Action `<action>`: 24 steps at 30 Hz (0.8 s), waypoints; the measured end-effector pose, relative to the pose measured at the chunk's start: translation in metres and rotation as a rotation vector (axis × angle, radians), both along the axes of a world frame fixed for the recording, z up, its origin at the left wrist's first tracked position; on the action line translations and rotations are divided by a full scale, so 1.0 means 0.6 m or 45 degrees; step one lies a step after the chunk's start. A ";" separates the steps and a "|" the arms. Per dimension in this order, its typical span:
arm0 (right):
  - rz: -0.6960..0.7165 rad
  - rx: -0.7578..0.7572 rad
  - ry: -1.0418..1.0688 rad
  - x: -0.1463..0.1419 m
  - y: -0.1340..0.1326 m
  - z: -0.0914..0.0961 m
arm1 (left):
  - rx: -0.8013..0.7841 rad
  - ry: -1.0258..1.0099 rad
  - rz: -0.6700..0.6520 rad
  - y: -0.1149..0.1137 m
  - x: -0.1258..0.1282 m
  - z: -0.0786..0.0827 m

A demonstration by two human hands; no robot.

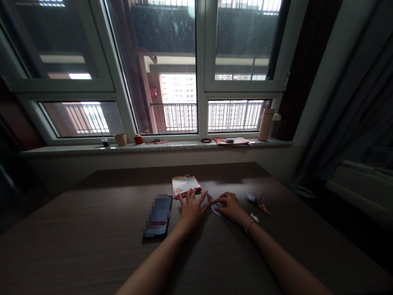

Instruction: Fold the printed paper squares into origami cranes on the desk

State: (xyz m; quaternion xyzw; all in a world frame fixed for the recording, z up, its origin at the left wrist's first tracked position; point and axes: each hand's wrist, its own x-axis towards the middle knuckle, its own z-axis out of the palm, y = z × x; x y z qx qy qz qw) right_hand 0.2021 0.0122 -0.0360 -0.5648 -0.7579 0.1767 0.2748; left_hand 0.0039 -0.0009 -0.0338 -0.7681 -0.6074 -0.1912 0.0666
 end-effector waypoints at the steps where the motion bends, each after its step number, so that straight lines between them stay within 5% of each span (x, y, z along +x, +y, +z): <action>1: -0.001 -0.004 0.005 0.000 0.000 0.000 | 0.003 -0.006 -0.003 -0.001 0.001 0.002; 14: -0.007 0.065 0.241 -0.001 0.003 0.007 | 0.062 -0.118 0.015 -0.006 0.002 0.016; 24: -0.168 0.291 -0.120 -0.003 -0.009 0.016 | 0.039 -0.148 0.026 -0.005 0.002 0.013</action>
